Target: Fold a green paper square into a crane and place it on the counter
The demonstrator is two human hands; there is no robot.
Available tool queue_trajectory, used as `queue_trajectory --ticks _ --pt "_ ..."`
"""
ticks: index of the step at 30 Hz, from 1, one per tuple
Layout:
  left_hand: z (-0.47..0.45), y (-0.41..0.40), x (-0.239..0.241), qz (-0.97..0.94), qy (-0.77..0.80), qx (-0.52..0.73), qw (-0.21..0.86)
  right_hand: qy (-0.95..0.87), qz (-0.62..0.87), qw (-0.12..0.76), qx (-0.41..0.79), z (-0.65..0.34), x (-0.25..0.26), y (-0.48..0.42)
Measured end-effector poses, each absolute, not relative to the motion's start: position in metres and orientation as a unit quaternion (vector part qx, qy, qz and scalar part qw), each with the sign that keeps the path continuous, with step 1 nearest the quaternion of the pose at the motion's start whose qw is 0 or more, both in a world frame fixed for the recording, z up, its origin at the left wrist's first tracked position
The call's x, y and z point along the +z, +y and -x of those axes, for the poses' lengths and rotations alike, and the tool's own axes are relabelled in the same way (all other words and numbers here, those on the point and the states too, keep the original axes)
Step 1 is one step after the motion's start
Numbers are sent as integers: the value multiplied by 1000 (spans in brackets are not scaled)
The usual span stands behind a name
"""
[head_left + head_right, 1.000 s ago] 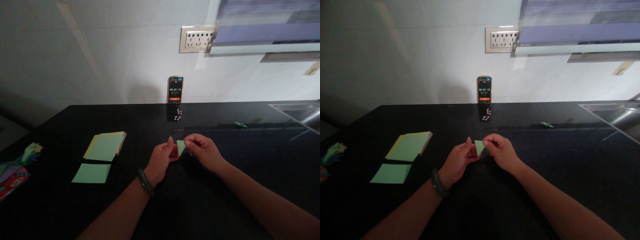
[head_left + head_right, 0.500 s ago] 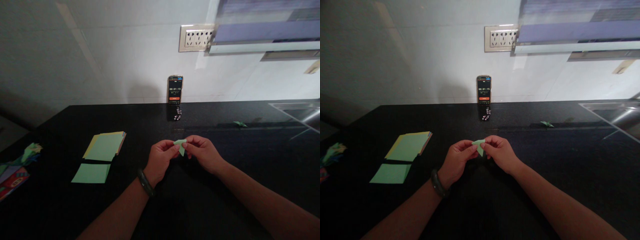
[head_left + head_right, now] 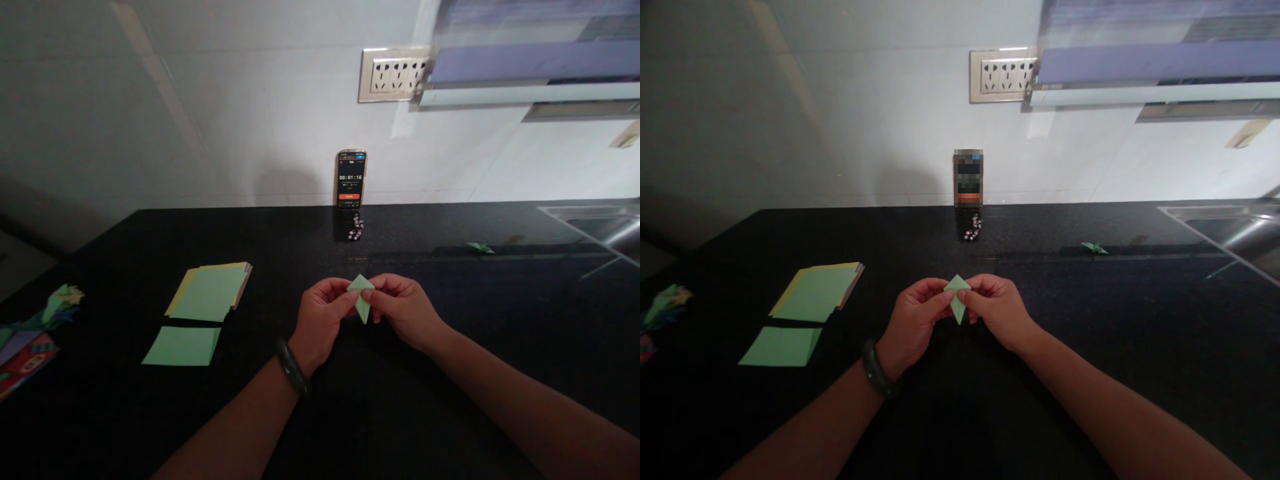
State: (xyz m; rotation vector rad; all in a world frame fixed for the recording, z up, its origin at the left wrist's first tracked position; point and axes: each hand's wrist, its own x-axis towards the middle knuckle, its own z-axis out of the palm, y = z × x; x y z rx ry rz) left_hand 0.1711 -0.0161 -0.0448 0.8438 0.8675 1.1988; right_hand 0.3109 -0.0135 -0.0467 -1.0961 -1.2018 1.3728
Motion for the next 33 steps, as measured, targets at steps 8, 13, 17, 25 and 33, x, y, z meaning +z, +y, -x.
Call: queue_trajectory --ticks 8,13,17,25,33 --pt "-172 -17 -43 -382 376 519 666 -504 447 482 561 -311 -45 -15" --pt "-172 -17 -41 -387 389 522 652 -511 447 484 552 -310 -45 -15" --pt "-172 -17 -41 -397 386 529 643 -494 417 500 576 -310 -47 -16" --pt "-172 -18 -43 -402 395 534 630 -514 407 502 564 -311 -48 -17" --pt "-169 -16 -37 -353 415 469 695 -657 425 516 349 -321 -45 -14"
